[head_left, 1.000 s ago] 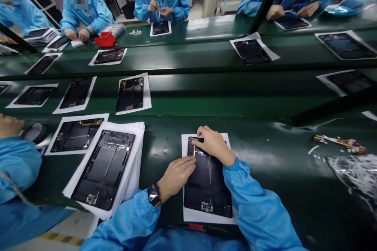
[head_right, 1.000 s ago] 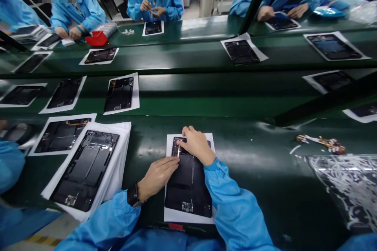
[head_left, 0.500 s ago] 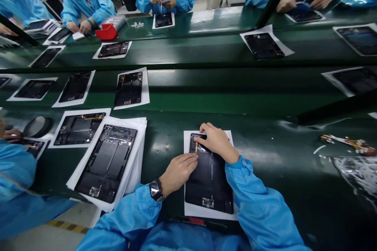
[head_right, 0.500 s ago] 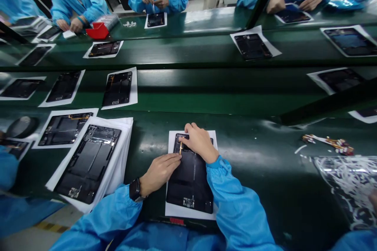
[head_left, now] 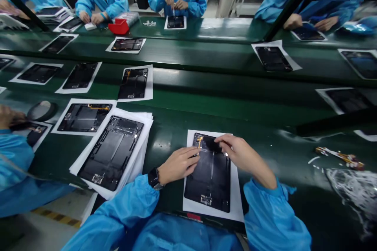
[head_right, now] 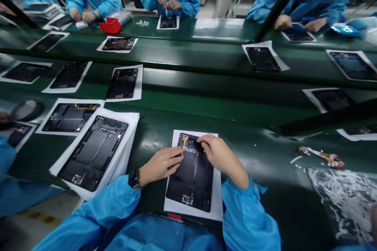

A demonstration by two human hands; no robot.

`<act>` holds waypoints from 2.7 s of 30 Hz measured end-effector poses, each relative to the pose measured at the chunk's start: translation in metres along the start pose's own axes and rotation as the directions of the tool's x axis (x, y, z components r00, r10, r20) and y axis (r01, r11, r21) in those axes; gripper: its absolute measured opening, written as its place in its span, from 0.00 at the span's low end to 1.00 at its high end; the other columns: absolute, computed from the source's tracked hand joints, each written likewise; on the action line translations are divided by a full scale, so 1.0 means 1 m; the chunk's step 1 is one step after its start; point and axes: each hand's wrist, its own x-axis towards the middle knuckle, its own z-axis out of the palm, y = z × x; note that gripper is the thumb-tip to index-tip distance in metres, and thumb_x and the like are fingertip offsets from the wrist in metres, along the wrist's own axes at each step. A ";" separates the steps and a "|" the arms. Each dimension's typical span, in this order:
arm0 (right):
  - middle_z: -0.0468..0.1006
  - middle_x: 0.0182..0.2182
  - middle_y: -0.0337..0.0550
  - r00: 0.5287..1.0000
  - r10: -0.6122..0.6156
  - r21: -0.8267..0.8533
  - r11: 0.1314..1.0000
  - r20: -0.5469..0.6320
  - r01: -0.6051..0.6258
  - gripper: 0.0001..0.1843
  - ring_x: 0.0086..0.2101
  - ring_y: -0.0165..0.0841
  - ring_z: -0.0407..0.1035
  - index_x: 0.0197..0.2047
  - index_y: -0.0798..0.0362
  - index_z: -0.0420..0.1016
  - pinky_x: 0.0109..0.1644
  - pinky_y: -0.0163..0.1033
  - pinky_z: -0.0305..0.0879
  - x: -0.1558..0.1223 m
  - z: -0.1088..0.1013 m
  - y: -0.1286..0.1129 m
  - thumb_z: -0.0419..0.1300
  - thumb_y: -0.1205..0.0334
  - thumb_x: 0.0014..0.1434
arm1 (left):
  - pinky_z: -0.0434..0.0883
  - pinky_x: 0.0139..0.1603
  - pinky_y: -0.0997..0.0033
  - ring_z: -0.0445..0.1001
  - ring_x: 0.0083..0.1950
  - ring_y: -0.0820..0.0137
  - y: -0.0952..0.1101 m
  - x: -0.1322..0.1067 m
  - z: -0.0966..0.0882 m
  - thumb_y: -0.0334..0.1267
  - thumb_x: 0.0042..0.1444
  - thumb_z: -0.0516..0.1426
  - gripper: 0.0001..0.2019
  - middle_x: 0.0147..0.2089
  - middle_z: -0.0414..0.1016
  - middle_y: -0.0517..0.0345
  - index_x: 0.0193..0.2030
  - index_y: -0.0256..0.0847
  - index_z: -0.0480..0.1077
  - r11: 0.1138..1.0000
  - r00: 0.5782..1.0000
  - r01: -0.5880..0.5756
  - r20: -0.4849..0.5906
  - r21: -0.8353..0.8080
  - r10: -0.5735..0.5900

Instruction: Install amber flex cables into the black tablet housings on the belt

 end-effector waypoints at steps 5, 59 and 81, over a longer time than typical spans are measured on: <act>0.79 0.28 0.39 0.992 0.122 0.123 0.985 0.006 -0.122 0.11 0.31 0.36 0.74 0.39 0.48 0.74 0.37 0.38 0.65 -0.037 0.012 -0.001 0.54 0.52 0.64 | 0.65 0.66 0.58 0.59 0.69 0.59 0.002 -0.001 -0.003 0.31 0.63 0.52 0.14 0.65 0.64 0.47 0.54 0.35 0.70 0.998 0.995 -0.039 0.096 0.048 0.035; 0.82 0.38 0.41 0.921 0.079 0.076 0.996 -0.381 -0.054 0.09 0.37 0.35 0.77 0.44 0.51 0.77 0.42 0.36 0.70 -0.058 0.117 -0.041 0.59 0.57 0.64 | 0.48 0.73 0.55 0.45 0.74 0.56 -0.008 -0.014 -0.003 0.42 0.50 0.68 0.42 0.71 0.53 0.36 0.66 0.32 0.51 0.986 0.984 0.160 0.089 -0.054 -0.155; 0.81 0.34 0.45 0.972 -0.057 -0.320 0.947 -0.228 -0.019 0.12 0.31 0.36 0.75 0.43 0.53 0.75 0.32 0.36 0.63 -0.051 0.097 -0.049 0.50 0.61 0.68 | 0.50 0.72 0.55 0.50 0.73 0.55 -0.012 -0.012 -0.003 0.44 0.47 0.70 0.43 0.69 0.55 0.37 0.64 0.35 0.54 0.982 0.984 0.166 0.081 -0.092 -0.159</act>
